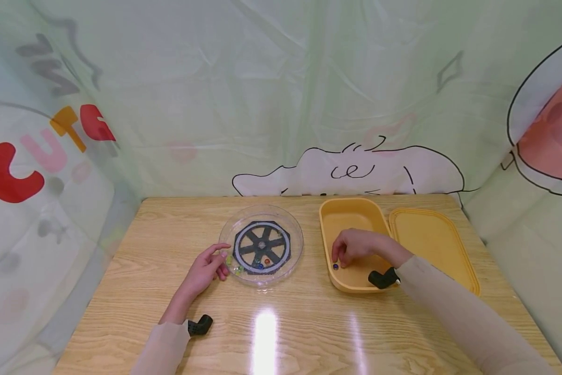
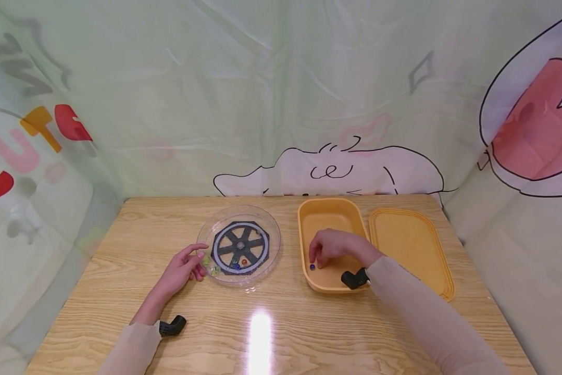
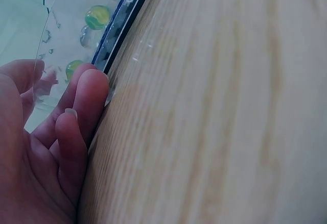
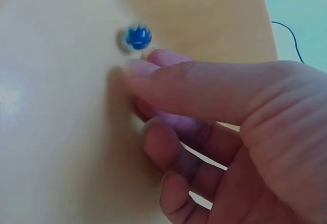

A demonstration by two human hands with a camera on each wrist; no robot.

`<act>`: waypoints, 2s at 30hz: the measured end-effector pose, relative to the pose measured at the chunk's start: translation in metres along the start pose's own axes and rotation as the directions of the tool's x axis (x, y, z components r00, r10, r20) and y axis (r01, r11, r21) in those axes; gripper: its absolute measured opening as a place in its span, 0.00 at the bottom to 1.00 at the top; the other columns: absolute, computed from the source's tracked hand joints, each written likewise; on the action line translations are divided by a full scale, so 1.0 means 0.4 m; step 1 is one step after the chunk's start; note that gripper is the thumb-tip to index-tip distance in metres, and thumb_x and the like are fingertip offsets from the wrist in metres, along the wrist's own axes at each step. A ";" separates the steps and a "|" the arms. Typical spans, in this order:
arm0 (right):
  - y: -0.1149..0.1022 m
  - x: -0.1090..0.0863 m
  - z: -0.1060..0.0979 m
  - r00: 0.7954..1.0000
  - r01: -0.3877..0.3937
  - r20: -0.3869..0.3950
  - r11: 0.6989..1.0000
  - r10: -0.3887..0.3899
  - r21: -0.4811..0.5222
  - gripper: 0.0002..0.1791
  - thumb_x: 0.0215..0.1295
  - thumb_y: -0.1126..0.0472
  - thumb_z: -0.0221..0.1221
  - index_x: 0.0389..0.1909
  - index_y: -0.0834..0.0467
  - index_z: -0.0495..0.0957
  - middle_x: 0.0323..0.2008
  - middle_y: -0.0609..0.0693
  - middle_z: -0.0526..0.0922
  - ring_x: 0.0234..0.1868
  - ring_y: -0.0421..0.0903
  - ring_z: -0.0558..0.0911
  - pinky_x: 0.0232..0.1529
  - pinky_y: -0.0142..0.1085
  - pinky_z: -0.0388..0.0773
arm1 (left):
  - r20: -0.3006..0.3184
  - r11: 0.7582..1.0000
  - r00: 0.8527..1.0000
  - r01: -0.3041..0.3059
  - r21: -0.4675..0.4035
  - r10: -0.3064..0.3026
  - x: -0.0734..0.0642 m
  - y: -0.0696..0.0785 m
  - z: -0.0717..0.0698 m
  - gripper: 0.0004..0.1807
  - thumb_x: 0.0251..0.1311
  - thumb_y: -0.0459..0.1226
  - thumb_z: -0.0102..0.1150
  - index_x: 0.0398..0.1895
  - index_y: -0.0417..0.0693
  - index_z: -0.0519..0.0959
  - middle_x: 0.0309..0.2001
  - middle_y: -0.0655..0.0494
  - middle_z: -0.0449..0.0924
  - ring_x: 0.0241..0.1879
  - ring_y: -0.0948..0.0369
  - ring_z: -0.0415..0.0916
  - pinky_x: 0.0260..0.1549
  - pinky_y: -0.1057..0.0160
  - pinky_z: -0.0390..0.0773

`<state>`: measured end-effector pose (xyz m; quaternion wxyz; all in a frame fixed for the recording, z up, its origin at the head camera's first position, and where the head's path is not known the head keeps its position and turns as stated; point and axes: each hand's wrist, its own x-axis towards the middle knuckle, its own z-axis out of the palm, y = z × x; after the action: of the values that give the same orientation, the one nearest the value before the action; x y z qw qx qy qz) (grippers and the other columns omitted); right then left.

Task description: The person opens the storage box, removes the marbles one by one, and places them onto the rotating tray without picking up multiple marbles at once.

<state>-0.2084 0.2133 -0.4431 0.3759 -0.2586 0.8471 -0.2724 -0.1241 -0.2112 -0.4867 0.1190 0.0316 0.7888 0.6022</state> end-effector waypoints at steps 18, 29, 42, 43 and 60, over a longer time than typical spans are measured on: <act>-0.001 -0.025 -0.012 0.957 -0.156 0.270 0.971 0.104 0.181 0.15 0.60 0.69 0.66 0.47 0.59 0.77 0.32 0.56 0.87 0.30 0.48 0.86 0.29 0.34 0.76 | 0.006 1.000 1.000 -0.001 0.005 0.001 -0.007 0.015 -0.002 0.19 0.76 0.37 0.48 0.65 0.41 0.71 0.28 0.40 0.81 0.24 0.50 0.79 0.25 0.64 0.76; 0.006 -0.024 -0.013 0.972 -0.070 0.234 0.960 0.005 0.271 0.18 0.64 0.67 0.64 0.53 0.62 0.75 0.41 0.56 0.87 0.42 0.51 0.85 0.41 0.40 0.80 | 0.012 1.000 1.000 0.000 0.006 0.000 -0.001 0.009 -0.003 0.19 0.76 0.38 0.48 0.65 0.41 0.71 0.28 0.40 0.81 0.24 0.51 0.79 0.24 0.64 0.76; -0.004 -0.034 -0.003 0.939 -0.164 0.337 0.949 0.068 0.268 0.17 0.62 0.70 0.64 0.51 0.60 0.76 0.39 0.57 0.87 0.37 0.49 0.86 0.37 0.39 0.81 | 0.008 1.000 1.000 -0.009 -0.012 0.010 0.002 0.005 -0.002 0.18 0.76 0.36 0.48 0.65 0.40 0.72 0.27 0.41 0.80 0.23 0.53 0.78 0.23 0.65 0.75; -0.002 -0.032 -0.002 0.940 -0.153 0.336 0.948 0.054 0.278 0.18 0.62 0.69 0.64 0.52 0.59 0.76 0.40 0.56 0.87 0.38 0.48 0.85 0.38 0.38 0.81 | 0.009 1.000 1.000 -0.009 -0.012 0.010 0.002 0.005 -0.002 0.18 0.76 0.36 0.48 0.65 0.40 0.72 0.27 0.41 0.80 0.23 0.53 0.78 0.23 0.65 0.75; 0.009 -0.023 -0.024 0.995 -0.026 0.099 0.979 0.006 0.201 0.20 0.65 0.64 0.64 0.57 0.63 0.76 0.40 0.52 0.86 0.39 0.49 0.81 0.41 0.40 0.75 | 0.012 1.000 1.000 -0.007 -0.009 0.008 0.002 0.002 -0.003 0.19 0.77 0.37 0.48 0.65 0.41 0.71 0.27 0.42 0.81 0.23 0.52 0.78 0.24 0.65 0.75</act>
<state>-0.2114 0.2242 -0.4354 0.4435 -0.2254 0.7976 -0.3411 -0.1253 -0.2121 -0.4859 0.1218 0.0378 0.7852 0.6060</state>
